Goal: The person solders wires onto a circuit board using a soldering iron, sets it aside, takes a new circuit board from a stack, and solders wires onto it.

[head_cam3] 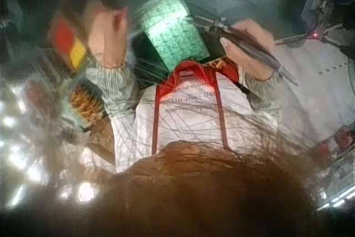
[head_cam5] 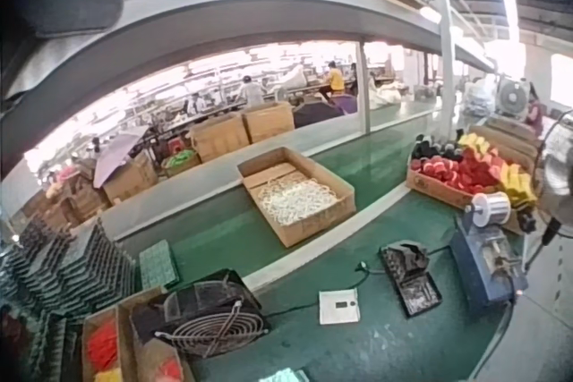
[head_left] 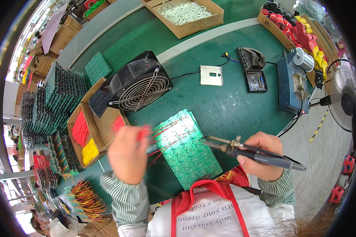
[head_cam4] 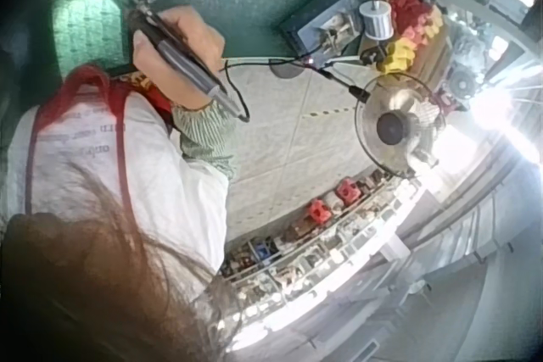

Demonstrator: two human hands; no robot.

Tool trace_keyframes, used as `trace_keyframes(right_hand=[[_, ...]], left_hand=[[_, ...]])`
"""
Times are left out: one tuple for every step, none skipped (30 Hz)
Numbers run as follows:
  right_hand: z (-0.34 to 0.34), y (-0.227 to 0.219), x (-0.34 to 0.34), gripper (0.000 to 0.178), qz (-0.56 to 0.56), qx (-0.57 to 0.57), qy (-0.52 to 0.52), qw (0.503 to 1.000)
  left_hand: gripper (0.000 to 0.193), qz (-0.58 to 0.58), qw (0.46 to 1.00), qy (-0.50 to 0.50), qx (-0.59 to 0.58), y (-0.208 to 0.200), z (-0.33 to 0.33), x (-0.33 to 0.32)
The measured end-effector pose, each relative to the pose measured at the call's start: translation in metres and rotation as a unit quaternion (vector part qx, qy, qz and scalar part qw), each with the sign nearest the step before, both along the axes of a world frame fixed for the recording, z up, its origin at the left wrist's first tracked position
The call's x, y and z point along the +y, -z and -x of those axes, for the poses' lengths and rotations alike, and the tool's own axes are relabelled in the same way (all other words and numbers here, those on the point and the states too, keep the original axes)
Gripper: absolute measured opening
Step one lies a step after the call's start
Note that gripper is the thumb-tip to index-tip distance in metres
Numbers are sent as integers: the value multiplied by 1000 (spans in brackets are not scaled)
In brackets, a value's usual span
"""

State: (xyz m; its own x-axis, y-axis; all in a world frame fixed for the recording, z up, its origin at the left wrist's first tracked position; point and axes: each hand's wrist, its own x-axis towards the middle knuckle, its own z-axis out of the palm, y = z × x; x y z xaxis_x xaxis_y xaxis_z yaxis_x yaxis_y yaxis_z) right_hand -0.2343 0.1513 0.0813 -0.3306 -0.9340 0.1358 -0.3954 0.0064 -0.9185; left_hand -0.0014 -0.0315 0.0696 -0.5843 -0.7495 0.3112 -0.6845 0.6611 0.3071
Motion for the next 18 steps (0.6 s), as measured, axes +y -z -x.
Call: trace_keyframes(right_hand=[[-4,4,2,18,-1,-10,-21,1000],[-10,5,0,18,16,-17,-35,999],[-15,7,0,18,14,-18,-50,998],[-21,7,-3,18,14,-18,-69,997],[-25,9,-6,18,16,-14,-79,997],[-29,10,-9,18,17,-14,-82,996],[-32,11,-11,17,17,-29,-86,996],[-35,11,-12,16,16,-44,-89,995],[-36,11,-12,16,2,-56,-92,994],[-37,11,-13,16,2,-54,-94,994],[-38,11,-13,16,1,-54,-94,994],[-39,12,-14,16,0,-53,-94,994],[-40,14,-14,16,0,-52,-94,994],[-41,17,-14,17,-1,-52,-92,994],[-42,18,-14,17,-3,-51,-89,995],[-43,18,-15,17,-3,-52,-89,995],[-43,16,-16,17,-10,-60,-91,994],[-44,16,-17,17,-17,-69,-93,993]], left_hand=[[10,-1,1000,-21,1,-4,-12,2],[10,-3,999,-42,2,-8,-21,6],[10,-2,999,-42,1,-8,-24,14],[9,-115,993,-6,13,-10,-26,24],[8,-227,973,31,24,-9,-26,33],[9,-265,962,53,47,1,-28,38],[9,-284,954,60,74,11,-26,42],[10,-304,945,67,102,18,-26,44],[10,-303,945,66,104,21,-27,45],[10,-294,947,75,104,23,-27,44],[11,-285,949,83,105,24,-27,43],[11,-284,949,82,107,23,-26,43],[11,-299,945,86,101,23,-25,42],[11,-313,941,89,95,23,-25,42],[11,-313,941,89,96,23,-25,41],[11,-320,940,84,82,22,-25,41],[10,-326,939,79,68,22,-25,40],[10,-327,939,78,68,22,-25,39]])
